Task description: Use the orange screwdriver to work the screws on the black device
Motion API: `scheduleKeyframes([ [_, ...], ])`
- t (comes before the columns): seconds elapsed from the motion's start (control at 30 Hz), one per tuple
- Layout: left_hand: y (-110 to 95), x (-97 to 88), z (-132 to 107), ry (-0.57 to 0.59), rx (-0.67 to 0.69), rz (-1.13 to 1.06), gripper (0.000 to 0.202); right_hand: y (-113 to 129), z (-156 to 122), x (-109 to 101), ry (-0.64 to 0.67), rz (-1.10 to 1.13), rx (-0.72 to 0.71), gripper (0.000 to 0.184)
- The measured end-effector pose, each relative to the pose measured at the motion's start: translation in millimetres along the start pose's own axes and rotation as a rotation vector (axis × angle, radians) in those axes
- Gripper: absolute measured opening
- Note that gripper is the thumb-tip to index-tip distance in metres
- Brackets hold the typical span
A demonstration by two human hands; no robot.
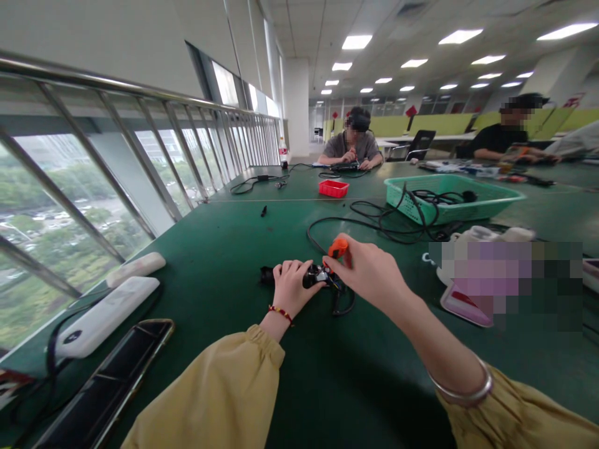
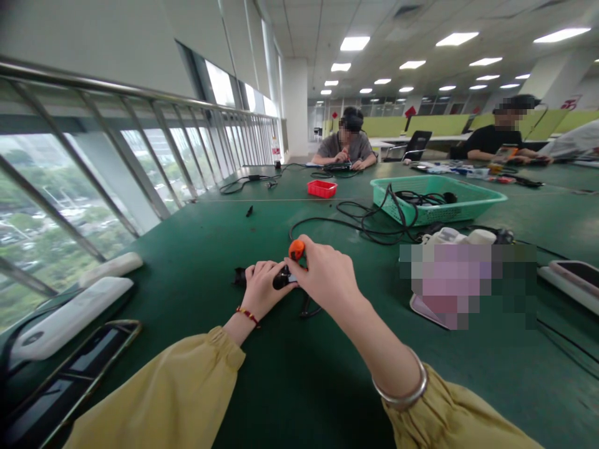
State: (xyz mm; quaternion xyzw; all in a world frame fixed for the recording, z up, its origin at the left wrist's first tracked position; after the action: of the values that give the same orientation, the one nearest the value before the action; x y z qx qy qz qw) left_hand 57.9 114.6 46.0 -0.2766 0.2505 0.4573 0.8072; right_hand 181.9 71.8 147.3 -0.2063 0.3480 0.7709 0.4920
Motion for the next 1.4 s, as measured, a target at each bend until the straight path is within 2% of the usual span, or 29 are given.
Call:
scheduleKeyframes([
  [0.1,-0.2,-0.6,0.7,0.008,-0.004,0.010,0.044,2.0,0.1,1.0,-0.084,0.043,0.034,0.019],
  [0.2,-0.1,-0.5,0.7,0.009,-0.002,0.009,0.045,-11.1,1.2,-2.5,-0.189,0.081,0.148,0.025],
  [0.27,0.3,0.0,0.3,0.009,0.000,0.008,0.046,-16.5,2.2,-6.0,-0.234,0.090,0.173,0.022],
  [0.33,0.6,0.6,-0.3,0.012,0.001,0.007,0.047,-15.4,3.3,-6.4,-0.215,0.114,0.159,0.023],
  [0.43,0.8,1.9,-0.6,0.030,-0.004,0.009,0.047,-9.2,3.1,-5.5,-0.128,0.117,0.149,0.042],
  [0.5,1.1,2.8,-0.5,0.047,-0.013,0.014,0.047,-4.2,2.4,-5.4,-0.065,0.086,0.141,0.046],
  [0.63,2.3,4.2,-0.3,0.063,-0.033,0.019,0.047,-8.9,3.6,-12.2,-0.012,-0.007,0.175,0.019],
  [0.7,3.1,4.6,-0.4,0.056,-0.037,0.018,0.048,-12.8,6.1,-15.8,0.014,0.007,0.163,0.029],
  [0.83,4.1,4.3,-0.7,0.034,-0.042,0.003,0.049,-10.2,9.6,-18.7,0.112,0.037,0.031,0.014],
  [0.87,3.9,4.0,-0.6,0.030,-0.042,-0.007,0.049,-11.5,10.1,-20.6,0.119,0.002,0.028,0.014],
  [1.0,3.2,3.1,1.3,0.024,-0.044,-0.047,0.050,-21.5,9.1,-34.6,0.074,-0.241,0.139,0.041],
  [1.07,2.8,3.4,2.9,0.021,-0.036,-0.062,0.050,-15.0,7.4,-38.6,0.058,-0.261,0.120,0.032],
  [1.13,1.2,4.2,4.2,0.022,-0.013,-0.077,0.050,-1.6,5.1,-37.3,0.076,-0.187,0.034,0.010],
  [1.2,-0.6,4.8,5.1,0.024,0.012,-0.090,0.049,7.0,2.6,-35.7,0.101,-0.132,-0.022,0.013],
  [1.27,-1.8,4.6,5.5,0.025,0.023,-0.098,0.049,4.7,1.7,-35.9,0.110,-0.184,-0.001,0.008],
  [1.33,-2.4,3.9,5.8,0.027,0.023,-0.099,0.050,-2.3,1.8,-38.9,0.098,-0.284,0.059,0.030],
  [1.4,-2.8,3.8,5.9,0.032,0.020,-0.096,0.050,-4.4,1.9,-42.3,0.079,-0.325,0.083,0.035],
])
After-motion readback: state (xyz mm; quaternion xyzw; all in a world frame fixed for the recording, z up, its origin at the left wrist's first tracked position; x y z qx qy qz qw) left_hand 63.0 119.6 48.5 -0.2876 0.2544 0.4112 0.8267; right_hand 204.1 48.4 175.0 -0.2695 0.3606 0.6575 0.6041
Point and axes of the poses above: each hand's wrist, its own z-axis towards the middle knuckle, its own x-axis out of the palm, y = z × x, the point moved 10 cm from there along z, towards the middle knuckle, and after that the axes turned 15 degrees about -y, right-handed, at the moved point
